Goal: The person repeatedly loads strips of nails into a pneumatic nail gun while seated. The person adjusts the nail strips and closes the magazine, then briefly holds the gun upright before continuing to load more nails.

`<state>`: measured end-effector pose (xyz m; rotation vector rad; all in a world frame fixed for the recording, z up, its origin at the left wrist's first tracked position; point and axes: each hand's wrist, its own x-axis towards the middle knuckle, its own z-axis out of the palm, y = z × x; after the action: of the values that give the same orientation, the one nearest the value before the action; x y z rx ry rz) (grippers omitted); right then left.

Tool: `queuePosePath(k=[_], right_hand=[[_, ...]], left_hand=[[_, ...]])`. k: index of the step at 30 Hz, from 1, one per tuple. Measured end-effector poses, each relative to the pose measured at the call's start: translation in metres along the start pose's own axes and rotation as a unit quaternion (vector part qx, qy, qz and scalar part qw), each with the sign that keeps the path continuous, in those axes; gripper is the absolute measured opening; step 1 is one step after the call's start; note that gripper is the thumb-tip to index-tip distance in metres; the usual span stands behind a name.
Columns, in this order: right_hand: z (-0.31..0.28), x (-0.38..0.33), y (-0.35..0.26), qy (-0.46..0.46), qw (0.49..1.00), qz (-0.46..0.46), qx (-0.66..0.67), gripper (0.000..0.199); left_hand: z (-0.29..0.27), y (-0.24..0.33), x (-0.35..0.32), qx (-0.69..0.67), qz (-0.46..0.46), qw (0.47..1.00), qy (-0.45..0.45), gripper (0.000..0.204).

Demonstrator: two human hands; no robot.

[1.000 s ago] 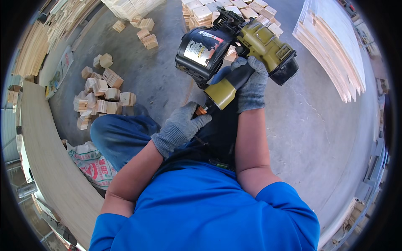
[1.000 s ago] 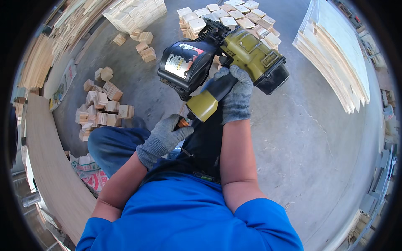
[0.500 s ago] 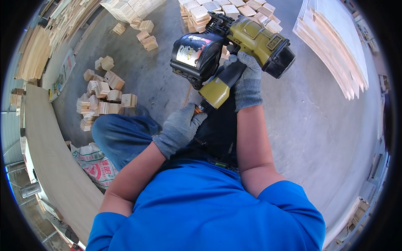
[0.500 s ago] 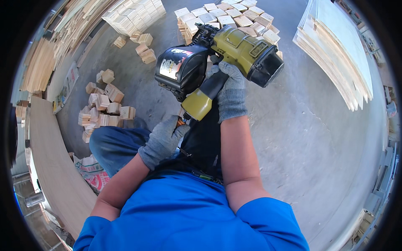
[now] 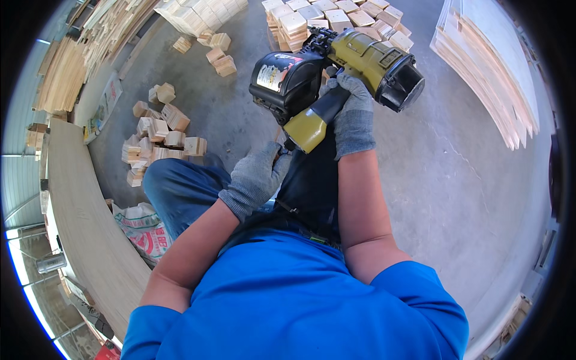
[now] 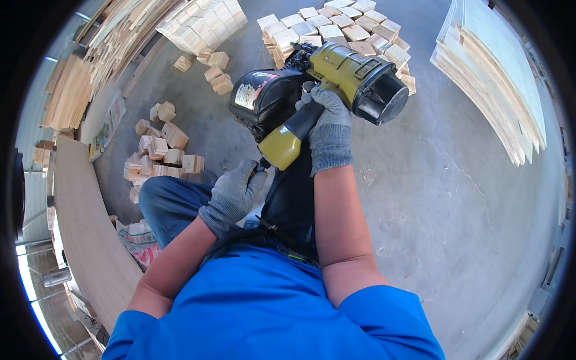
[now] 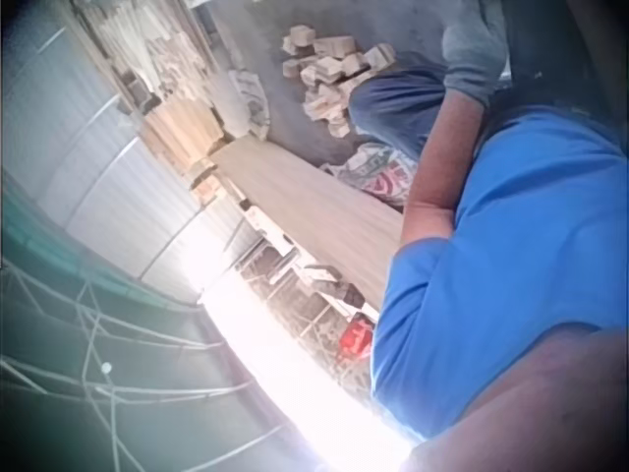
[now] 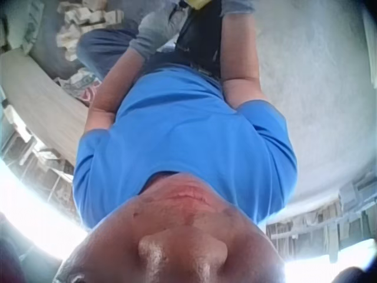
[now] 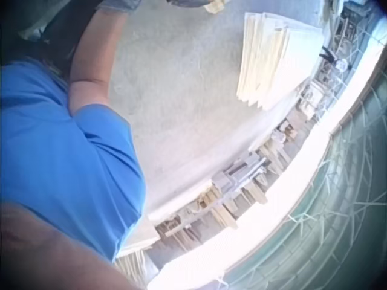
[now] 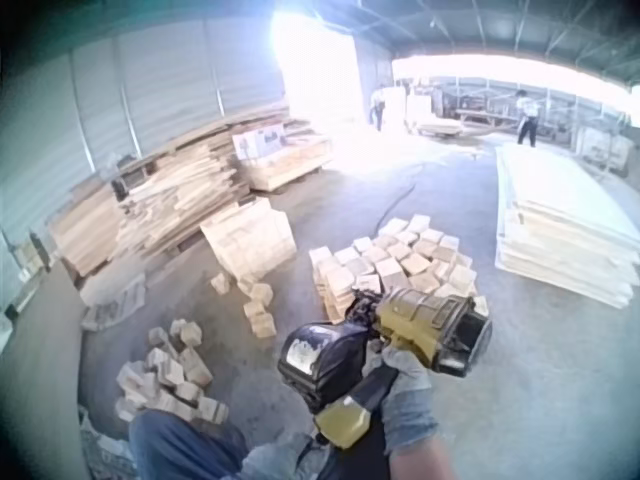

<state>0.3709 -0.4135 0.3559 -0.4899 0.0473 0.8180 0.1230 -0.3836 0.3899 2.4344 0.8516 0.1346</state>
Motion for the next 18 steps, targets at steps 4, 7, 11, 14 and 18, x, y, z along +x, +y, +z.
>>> queuePosePath(k=[4, 7, 11, 14, 18], right_hand=[[0.006, -0.003, 0.001, 0.006, 0.999, -0.022, -0.031, 0.036], [0.01, -0.007, 0.003, 0.013, 1.0, -0.011, -0.023, 0.034], [0.005, -0.001, -0.005, 0.025, 0.998, -0.054, -0.007, 0.031], [0.004, 0.001, -0.002, 0.013, 0.996, -0.084, -0.008, 0.029], [0.021, 0.0, 0.016, 0.126, 0.988, -0.085, -0.04, 0.037]], left_hand=[[0.004, -0.004, -0.003, 0.018, -0.007, 1.0, -0.01, 0.025], [0.001, -0.013, -0.005, 0.03, 0.002, 1.0, -0.001, 0.023], [-0.019, -0.064, -0.028, 0.005, -0.037, 0.999, 0.032, 0.028], [-0.021, -0.102, -0.019, -0.007, -0.083, 0.994, 0.068, 0.034], [-0.012, -0.15, 0.013, -0.024, -0.13, 0.987, 0.093, 0.03]])
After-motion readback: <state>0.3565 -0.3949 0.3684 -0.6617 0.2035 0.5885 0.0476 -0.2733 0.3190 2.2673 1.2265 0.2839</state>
